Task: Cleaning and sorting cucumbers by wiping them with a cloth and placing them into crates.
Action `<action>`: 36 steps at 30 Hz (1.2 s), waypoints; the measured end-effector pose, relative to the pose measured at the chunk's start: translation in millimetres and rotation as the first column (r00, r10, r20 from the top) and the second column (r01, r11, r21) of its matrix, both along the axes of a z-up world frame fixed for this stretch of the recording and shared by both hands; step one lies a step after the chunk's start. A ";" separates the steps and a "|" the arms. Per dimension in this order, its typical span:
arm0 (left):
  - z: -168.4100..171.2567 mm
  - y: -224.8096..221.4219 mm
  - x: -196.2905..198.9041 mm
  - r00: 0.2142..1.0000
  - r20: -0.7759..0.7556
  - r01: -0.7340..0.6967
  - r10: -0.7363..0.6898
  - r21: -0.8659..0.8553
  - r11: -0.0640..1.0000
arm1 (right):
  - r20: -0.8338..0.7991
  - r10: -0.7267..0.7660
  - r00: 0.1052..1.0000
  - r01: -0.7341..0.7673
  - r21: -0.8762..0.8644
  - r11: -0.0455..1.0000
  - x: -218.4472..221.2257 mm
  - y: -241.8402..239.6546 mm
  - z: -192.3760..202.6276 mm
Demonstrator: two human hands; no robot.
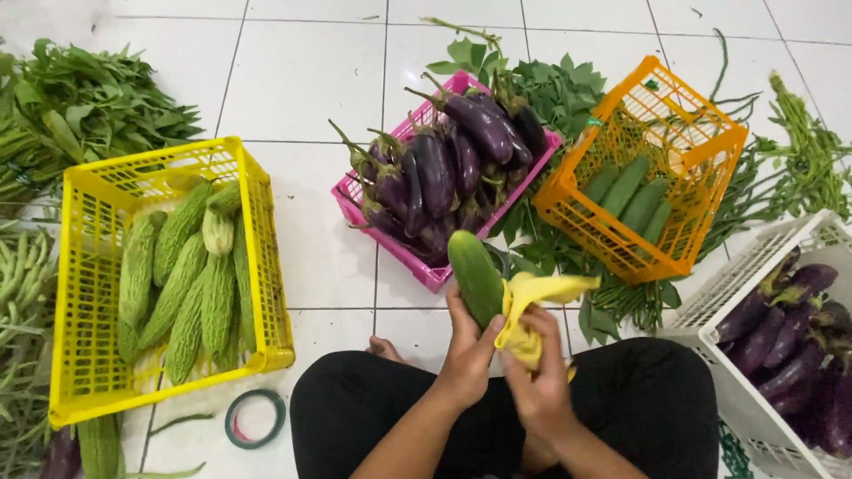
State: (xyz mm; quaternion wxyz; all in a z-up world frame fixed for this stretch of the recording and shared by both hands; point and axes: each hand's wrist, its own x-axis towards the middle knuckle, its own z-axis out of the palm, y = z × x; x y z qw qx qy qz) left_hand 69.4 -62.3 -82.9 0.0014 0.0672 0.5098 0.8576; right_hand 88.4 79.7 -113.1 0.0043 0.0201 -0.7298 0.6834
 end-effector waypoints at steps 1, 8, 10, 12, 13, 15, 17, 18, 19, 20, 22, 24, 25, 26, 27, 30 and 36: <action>1.9 -2.5 -0.6 1.000 -0.009 0.004 -0.003 0.041 0.999 | -0.075 0.029 0.997 -0.020 0.109 0.994 3.1 -8.5 0.9; -0.3 4.6 6.2 0.995 0.079 0.046 -0.058 0.139 0.989 | 0.229 0.081 0.970 -0.101 0.077 0.992 5.1 4.7 -8.9; 5.3 2.1 -2.2 0.998 0.065 0.022 -0.025 0.047 0.999 | 0.153 0.133 0.979 -0.132 -0.013 0.991 0.6 31.5 -42.3; 8.0 -0.1 -2.7 0.998 0.068 -0.002 0.005 -0.043 0.999 | 0.092 0.175 0.980 -0.166 -0.102 0.981 4.4 47.1 -54.6; 9.3 -1.6 -2.5 0.996 0.094 0.010 0.004 -0.148 0.989 | 0.043 0.172 0.984 -0.169 -0.066 0.983 5.2 48.5 -49.5; 0.1 2.0 5.0 0.992 0.128 0.044 -0.012 -0.251 0.967 | 0.002 0.152 0.988 -0.152 -0.032 0.988 14.7 43.8 -38.8; -19.1 12.1 6.0 0.983 0.183 -0.002 0.026 -0.128 0.992 | 0.090 -0.023 0.996 0.025 -0.027 0.999 12.8 32.6 -25.5; -16.5 14.4 -0.3 0.983 0.181 0.008 0.015 -0.122 0.992 | 0.087 -0.034 0.996 0.036 -0.021 0.999 6.1 35.9 -29.8; -14.8 16.8 -6.4 0.989 0.143 -0.013 0.020 -0.047 0.999 | 0.051 -0.127 0.991 0.127 0.000 0.992 -0.2 39.3 -35.0; -14.0 21.2 -5.7 0.992 0.122 -0.035 0.030 0.035 0.999 | 0.027 -0.215 0.976 0.214 0.027 0.976 0.5 45.2 -39.9; -25.5 26.9 -7.1 0.991 0.135 -0.009 -0.004 0.093 0.996 | -0.095 -0.211 0.973 0.218 0.065 0.974 -7.5 46.3 -31.2; -29.4 32.0 -3.7 0.990 0.134 0.014 -0.033 0.144 0.989 | -0.225 -0.194 0.955 0.220 0.094 0.971 -15.5 41.0 -10.3; -27.7 34.7 0.8 0.984 0.163 0.065 -0.072 0.046 0.997 | -0.290 -0.041 0.956 0.095 0.173 0.980 -18.5 35.6 6.4; -26.2 37.8 6.4 0.975 0.197 0.120 -0.108 -0.051 0.992 | -0.337 0.115 0.934 -0.026 0.259 0.966 -20.5 30.7 22.9; -29.5 43.4 5.6 0.974 0.198 0.123 -0.112 -0.047 0.991 | -0.335 0.113 0.935 -0.023 0.263 0.965 -17.2 35.9 23.5; -49.7 56.6 2.9 0.983 0.176 0.087 -0.056 -0.176 0.981 | -0.420 0.328 0.846 -0.046 0.556 0.830 -4.7 50.6 20.1; -41.0 72.2 -29.2 0.942 0.315 -0.145 0.115 0.073 0.987 | -0.295 0.126 0.947 -0.048 0.260 0.964 2.9 88.9 -13.0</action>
